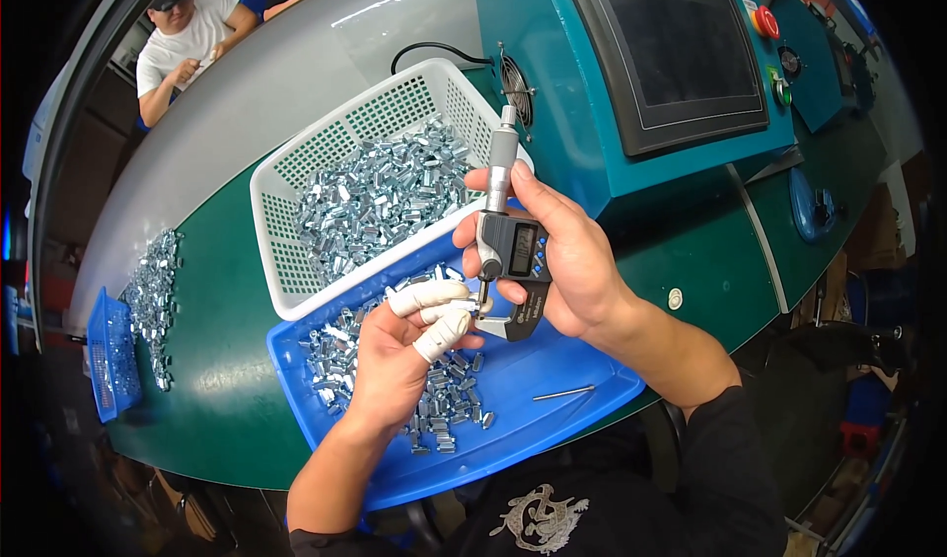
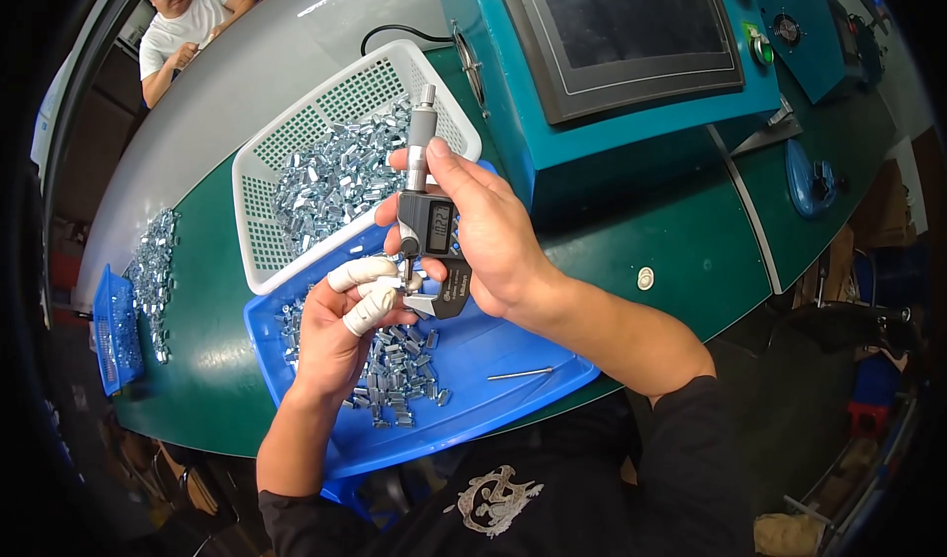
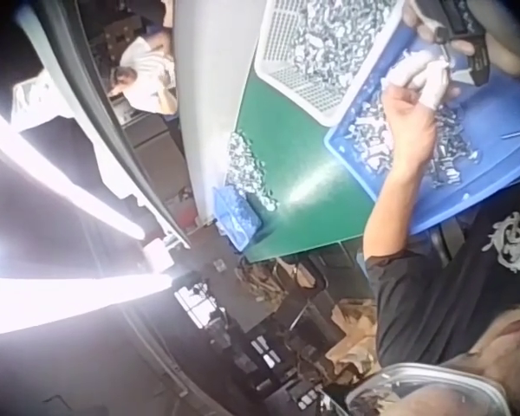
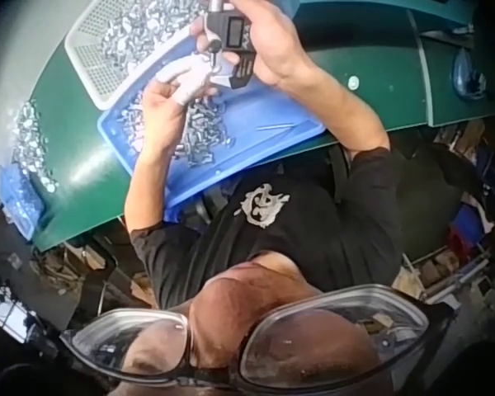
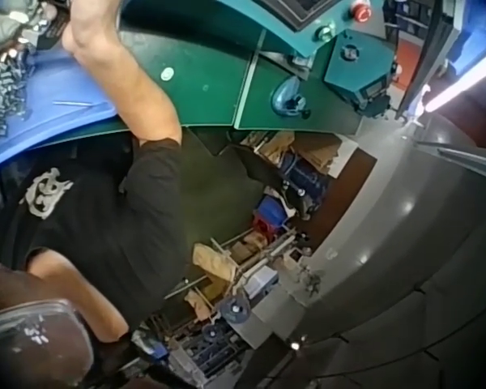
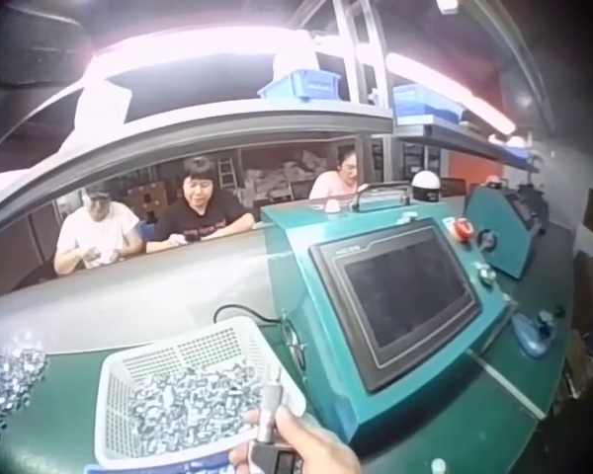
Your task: Measure small metal components using a digital micrometer at a manual workstation.
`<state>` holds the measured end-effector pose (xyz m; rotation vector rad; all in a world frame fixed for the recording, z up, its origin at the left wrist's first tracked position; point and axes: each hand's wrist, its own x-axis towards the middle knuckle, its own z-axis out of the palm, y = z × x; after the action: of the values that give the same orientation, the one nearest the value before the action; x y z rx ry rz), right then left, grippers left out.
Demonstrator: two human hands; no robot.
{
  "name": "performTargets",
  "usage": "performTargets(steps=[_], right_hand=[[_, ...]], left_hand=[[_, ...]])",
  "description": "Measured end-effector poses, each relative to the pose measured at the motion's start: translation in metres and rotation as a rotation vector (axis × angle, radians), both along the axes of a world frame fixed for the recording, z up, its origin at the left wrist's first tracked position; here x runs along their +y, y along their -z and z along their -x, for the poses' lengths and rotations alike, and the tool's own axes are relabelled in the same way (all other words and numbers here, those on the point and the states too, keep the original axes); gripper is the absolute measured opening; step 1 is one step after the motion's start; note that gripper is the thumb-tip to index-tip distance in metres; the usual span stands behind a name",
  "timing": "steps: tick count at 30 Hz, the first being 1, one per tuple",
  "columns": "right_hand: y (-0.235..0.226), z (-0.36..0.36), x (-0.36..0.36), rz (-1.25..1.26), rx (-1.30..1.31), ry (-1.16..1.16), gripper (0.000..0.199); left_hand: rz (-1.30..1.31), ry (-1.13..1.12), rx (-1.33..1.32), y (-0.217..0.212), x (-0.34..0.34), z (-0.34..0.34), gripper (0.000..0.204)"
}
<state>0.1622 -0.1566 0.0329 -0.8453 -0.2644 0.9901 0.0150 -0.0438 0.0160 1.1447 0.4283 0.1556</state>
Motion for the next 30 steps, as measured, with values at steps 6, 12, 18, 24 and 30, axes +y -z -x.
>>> performTargets(steps=[6, 12, 18, 24, 30], right_hand=[[0.002, 0.001, 0.003, -0.002, 0.001, 0.014, 0.035], [0.002, 0.0, 0.003, 0.004, -0.011, 0.033, 0.031], [0.001, 0.001, 0.003, 0.008, -0.017, 0.034, 0.032], [0.002, 0.0, 0.004, -0.006, 0.029, 0.015, 0.036], [0.003, 0.001, 0.001, 0.012, -0.05, -0.017, 0.041]], left_hand=[[0.002, -0.01, -0.007, -0.002, 0.0, 0.001, 0.025], [-0.002, -0.014, 0.002, 0.001, 0.0, 0.0, 0.025], [-0.019, -0.006, 0.013, -0.001, 0.0, 0.001, 0.025], [-0.026, 0.004, 0.019, -0.002, 0.001, 0.001, 0.023], [-0.187, 0.012, 0.003, 0.014, 0.007, -0.006, 0.02]])
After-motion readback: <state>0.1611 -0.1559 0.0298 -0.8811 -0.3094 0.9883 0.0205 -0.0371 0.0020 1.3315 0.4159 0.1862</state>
